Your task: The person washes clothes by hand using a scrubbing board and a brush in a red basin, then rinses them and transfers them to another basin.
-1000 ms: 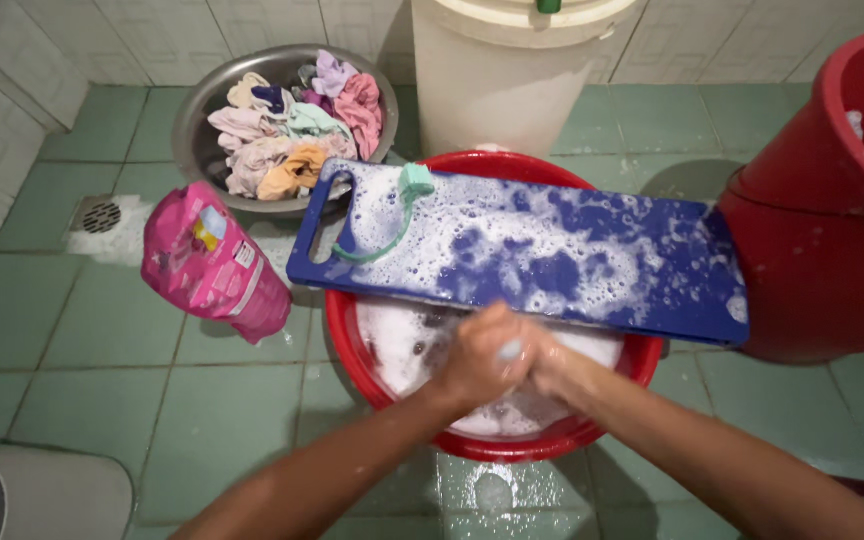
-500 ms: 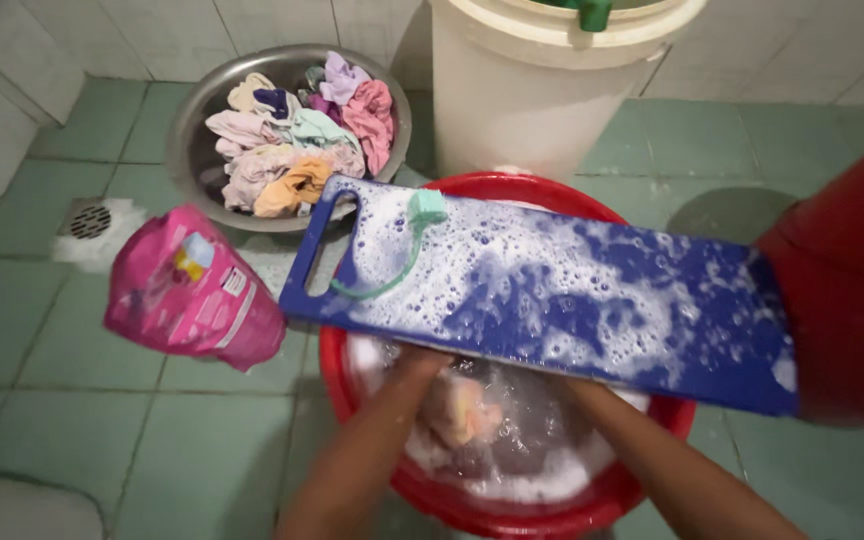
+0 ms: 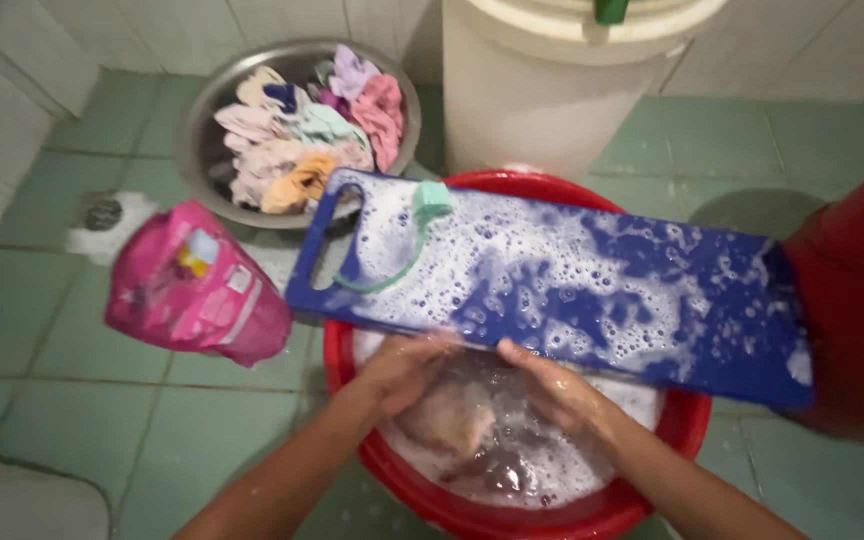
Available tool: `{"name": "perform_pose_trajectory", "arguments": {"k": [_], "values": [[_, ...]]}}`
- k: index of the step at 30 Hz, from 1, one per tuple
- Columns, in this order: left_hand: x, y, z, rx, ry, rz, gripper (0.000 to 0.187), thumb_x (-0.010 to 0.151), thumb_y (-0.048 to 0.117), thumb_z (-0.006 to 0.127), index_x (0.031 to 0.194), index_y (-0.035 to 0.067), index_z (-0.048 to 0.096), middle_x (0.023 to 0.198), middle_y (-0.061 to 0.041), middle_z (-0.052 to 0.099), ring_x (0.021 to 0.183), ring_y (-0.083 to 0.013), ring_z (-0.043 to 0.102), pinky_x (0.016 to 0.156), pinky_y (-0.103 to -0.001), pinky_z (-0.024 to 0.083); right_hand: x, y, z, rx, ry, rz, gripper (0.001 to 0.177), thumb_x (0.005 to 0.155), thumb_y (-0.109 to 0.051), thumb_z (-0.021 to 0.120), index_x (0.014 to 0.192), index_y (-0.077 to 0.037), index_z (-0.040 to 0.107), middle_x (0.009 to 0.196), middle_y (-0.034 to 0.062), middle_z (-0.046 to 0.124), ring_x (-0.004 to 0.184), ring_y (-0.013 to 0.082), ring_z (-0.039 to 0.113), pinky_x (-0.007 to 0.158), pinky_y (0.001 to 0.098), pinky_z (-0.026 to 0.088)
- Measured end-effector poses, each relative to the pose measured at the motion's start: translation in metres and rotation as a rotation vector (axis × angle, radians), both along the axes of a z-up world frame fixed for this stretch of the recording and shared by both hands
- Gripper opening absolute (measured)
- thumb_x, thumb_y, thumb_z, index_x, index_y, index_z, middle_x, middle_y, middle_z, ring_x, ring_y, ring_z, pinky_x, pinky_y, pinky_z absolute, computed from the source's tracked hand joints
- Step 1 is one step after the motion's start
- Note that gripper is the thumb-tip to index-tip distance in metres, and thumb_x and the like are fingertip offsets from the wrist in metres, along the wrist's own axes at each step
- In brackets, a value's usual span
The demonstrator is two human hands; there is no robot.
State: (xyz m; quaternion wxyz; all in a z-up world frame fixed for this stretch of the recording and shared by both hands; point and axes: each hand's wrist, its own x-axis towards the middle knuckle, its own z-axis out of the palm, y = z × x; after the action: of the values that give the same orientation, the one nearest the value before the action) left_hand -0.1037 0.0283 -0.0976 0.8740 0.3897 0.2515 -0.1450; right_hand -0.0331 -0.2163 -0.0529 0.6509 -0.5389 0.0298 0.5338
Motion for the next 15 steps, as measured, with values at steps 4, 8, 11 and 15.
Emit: {"name": "perform_pose_trajectory", "arguments": {"k": [4, 8, 11, 15], "values": [[0.011, 0.023, 0.022, -0.014, -0.104, 0.398, 0.043, 0.09, 0.019, 0.071, 0.128, 0.003, 0.059, 0.127, -0.01, 0.069, 0.118, -0.0248, 0.066, 0.105, -0.045, 0.054, 0.006, 0.011, 0.013, 0.054, 0.018, -0.367, 0.043, 0.084, -0.04, 0.067, 0.113, -0.01, 0.055, 0.122, 0.0159, 0.065, 0.115, 0.0319, 0.063, 0.1, 0.0493, 0.05], [0.049, 0.026, 0.03, 0.073, -0.037, 0.415, 0.044, 0.088, 0.021, 0.073, 0.127, 0.004, 0.059, 0.125, -0.01, 0.067, 0.113, -0.0258, 0.065, 0.098, -0.048, 0.056, 0.0, 0.007, 0.021, 0.037, 0.042, -0.07, 0.061, 0.098, -0.064, 0.059, 0.105, -0.005, 0.071, 0.069, 0.0064, 0.064, 0.062, 0.0217, 0.063, 0.057, 0.0388, 0.055], [0.057, 0.043, 0.055, 0.541, 0.107, 0.064, 0.046, 0.089, 0.031, 0.078, 0.116, -0.005, 0.067, 0.122, -0.021, 0.069, 0.111, -0.0333, 0.068, 0.096, -0.047, 0.058, 0.003, 0.039, 0.059, -0.161, -0.145, 0.028, 0.029, 0.096, -0.034, 0.062, 0.089, -0.006, 0.064, 0.064, 0.0074, 0.061, 0.058, 0.0223, 0.062, 0.056, 0.0362, 0.051], [0.063, 0.111, 0.109, 1.766, 0.022, -0.512, 0.025, 0.084, 0.019, 0.069, 0.094, -0.004, 0.072, 0.102, -0.031, 0.07, 0.102, -0.0424, 0.07, 0.089, -0.046, 0.056, 0.086, 0.146, 0.102, -0.226, -0.875, 0.161, 0.034, 0.097, -0.04, 0.064, 0.103, -0.009, 0.076, 0.077, -0.0003, 0.065, 0.066, 0.0092, 0.055, 0.056, 0.0274, 0.043]]}}
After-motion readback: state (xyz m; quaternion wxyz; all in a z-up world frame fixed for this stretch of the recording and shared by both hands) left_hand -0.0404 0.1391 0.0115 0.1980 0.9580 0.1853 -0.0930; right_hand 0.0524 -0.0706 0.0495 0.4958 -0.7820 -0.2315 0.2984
